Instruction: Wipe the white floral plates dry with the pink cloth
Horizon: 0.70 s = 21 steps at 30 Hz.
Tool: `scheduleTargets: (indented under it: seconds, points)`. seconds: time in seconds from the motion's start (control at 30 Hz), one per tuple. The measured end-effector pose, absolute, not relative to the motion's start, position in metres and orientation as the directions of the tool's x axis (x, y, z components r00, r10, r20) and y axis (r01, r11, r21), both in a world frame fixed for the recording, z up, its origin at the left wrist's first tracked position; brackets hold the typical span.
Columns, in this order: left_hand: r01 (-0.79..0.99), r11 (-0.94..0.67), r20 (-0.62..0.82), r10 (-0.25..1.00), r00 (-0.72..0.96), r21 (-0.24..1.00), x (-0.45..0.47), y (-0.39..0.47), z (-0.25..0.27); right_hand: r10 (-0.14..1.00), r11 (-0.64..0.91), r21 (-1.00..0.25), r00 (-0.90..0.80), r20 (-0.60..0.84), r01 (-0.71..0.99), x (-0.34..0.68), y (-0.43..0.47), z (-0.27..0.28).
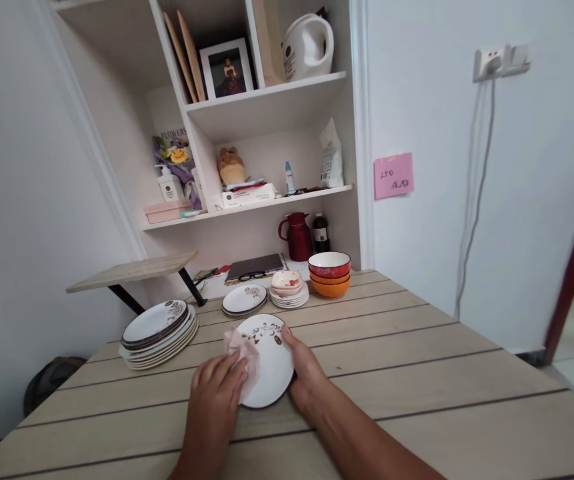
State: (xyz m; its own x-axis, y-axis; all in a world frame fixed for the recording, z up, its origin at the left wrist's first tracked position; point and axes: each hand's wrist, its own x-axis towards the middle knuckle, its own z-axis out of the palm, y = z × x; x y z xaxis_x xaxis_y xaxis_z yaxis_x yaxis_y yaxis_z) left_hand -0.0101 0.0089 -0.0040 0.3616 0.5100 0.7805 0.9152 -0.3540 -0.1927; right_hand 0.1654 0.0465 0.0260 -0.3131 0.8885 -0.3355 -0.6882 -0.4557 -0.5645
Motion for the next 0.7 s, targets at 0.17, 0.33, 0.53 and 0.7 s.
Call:
scheduleTargets:
  seconds: [0.17,0.33,0.53,0.7]
  points:
    - [0.797,-0.554,0.788,0.369,0.493,-0.240,0.000,0.007,-0.008,0.873,-0.488,-0.521,-0.393,-0.289,-0.700,0.169,0.047,0.028]
    - [0.745,-0.614,0.730,0.380,0.568,-0.260,0.002,0.005,-0.001,0.827,-0.543,-0.573,-0.511,-0.235,-0.614,0.152,0.033,0.024]
    - [0.902,-0.365,0.764,0.506,0.400,-0.231,-0.007,0.012,-0.001,0.868,-0.488,-0.620,-0.418,-0.269,-0.615,0.147,0.030,0.024]
    - [0.903,-0.330,0.796,0.447,0.408,-0.277,-0.009,0.013,-0.008,0.878,-0.479,-0.581,-0.340,-0.338,-0.658,0.155,0.039,0.024]
